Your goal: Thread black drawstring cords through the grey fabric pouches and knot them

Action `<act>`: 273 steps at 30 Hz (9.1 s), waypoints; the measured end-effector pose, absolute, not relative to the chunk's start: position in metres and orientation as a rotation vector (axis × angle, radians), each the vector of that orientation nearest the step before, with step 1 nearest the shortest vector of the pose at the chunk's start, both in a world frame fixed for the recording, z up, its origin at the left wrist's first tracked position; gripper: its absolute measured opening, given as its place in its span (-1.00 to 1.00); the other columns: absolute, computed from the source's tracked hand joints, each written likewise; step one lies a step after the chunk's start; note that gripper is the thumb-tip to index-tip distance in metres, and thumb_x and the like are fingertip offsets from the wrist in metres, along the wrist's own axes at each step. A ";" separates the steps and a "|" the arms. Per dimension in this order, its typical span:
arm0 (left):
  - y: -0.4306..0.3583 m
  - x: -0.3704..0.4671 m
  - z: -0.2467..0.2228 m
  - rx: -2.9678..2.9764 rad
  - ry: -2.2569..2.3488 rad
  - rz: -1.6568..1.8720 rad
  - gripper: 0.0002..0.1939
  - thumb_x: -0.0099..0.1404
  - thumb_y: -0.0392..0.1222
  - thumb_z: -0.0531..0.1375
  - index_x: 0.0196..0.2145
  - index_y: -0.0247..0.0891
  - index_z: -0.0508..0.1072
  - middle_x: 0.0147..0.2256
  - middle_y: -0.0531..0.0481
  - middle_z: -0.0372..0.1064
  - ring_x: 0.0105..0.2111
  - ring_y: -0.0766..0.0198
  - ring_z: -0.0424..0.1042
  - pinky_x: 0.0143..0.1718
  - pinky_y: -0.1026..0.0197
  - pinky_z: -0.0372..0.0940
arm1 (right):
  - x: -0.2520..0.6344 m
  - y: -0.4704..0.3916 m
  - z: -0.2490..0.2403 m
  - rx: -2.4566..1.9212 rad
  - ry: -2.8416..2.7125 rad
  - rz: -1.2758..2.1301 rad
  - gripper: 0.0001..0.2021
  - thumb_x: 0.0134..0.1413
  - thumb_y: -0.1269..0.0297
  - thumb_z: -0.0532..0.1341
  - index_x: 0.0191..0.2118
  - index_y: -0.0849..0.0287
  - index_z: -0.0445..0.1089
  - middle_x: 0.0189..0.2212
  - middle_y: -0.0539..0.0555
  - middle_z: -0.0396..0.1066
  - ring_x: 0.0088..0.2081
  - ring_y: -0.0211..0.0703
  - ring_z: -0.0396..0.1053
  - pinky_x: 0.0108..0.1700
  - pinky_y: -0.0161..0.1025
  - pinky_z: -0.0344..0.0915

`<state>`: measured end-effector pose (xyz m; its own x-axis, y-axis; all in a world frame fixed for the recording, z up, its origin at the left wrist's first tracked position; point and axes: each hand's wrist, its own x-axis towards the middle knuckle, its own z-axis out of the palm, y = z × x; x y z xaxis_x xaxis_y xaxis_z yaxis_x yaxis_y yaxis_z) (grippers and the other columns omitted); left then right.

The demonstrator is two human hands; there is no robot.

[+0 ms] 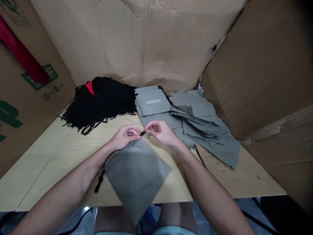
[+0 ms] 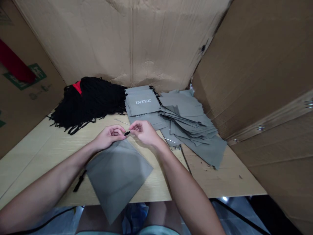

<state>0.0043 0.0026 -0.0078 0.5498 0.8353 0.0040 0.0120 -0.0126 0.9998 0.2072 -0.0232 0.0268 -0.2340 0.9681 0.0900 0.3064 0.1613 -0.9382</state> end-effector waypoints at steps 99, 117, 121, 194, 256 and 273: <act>0.034 -0.011 -0.005 0.774 0.803 1.619 -0.56 -0.06 -0.06 0.44 -0.27 -0.29 0.42 -0.29 -0.08 0.52 -0.32 0.28 0.46 -0.27 0.28 0.28 | 0.218 -0.020 0.032 -1.236 -1.376 1.355 -0.59 -0.39 0.18 0.51 -0.33 0.27 0.50 -0.44 0.05 0.51 -0.48 -0.24 0.40 -0.43 -0.33 0.31; 0.032 0.003 -0.029 1.120 0.905 1.377 -0.74 0.07 -0.13 0.29 -0.31 -0.24 0.33 -0.52 0.11 0.31 -0.54 0.39 0.26 -0.50 0.33 0.11 | 0.236 -0.003 0.012 -1.457 -2.062 0.040 -0.84 0.07 0.38 0.21 -0.29 0.17 0.57 -0.29 0.15 0.57 -0.10 -0.01 0.46 -0.02 -0.11 0.37; 0.023 0.006 -0.028 1.489 0.908 1.184 -0.83 0.15 -0.14 0.22 -0.34 -0.27 0.37 -0.49 0.08 0.30 -0.48 0.35 0.29 -0.42 0.31 0.16 | 0.245 -0.008 0.014 -1.703 -1.863 0.010 -0.79 0.14 0.31 0.15 -0.26 0.20 0.54 -0.30 0.13 0.57 -0.25 -0.10 0.49 -0.13 -0.21 0.36; 0.020 -0.023 -0.002 1.075 0.465 0.628 -0.55 0.14 0.08 0.30 -0.09 -0.23 0.48 -0.15 -0.26 0.52 -0.47 0.22 0.49 -0.59 0.31 0.17 | 0.242 -0.038 0.035 -1.554 -1.615 0.944 -0.44 -0.44 0.29 0.47 -0.17 0.22 0.36 -0.67 -0.23 0.21 -0.64 -0.38 0.16 -0.57 -0.41 0.11; 0.019 0.010 -0.010 0.987 0.730 1.406 -0.59 0.30 0.16 0.12 -0.51 -0.21 0.22 -0.24 -0.13 0.47 0.05 0.13 0.37 0.03 0.11 0.24 | 0.187 -0.027 -0.005 -1.352 -1.931 0.517 -0.66 0.15 0.19 0.19 0.03 0.14 0.33 -0.24 0.10 0.52 -0.01 -0.01 0.32 -0.02 -0.08 0.27; 0.010 -0.006 0.008 0.724 0.405 1.120 -0.69 0.34 0.08 0.09 -0.39 -0.21 0.33 0.13 -0.05 0.28 -0.25 0.21 0.43 -0.26 0.04 0.37 | 0.164 -0.031 0.002 -1.164 -1.965 0.380 -0.67 0.23 0.23 0.13 0.09 0.11 0.35 0.04 0.16 0.38 0.07 0.01 0.22 0.13 0.01 0.17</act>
<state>-0.0059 0.0098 0.0080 0.3981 0.9155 0.0576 -0.6668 0.2457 0.7036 0.1639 -0.0309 0.0018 -0.2538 0.8366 0.4855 0.5953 0.5307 -0.6033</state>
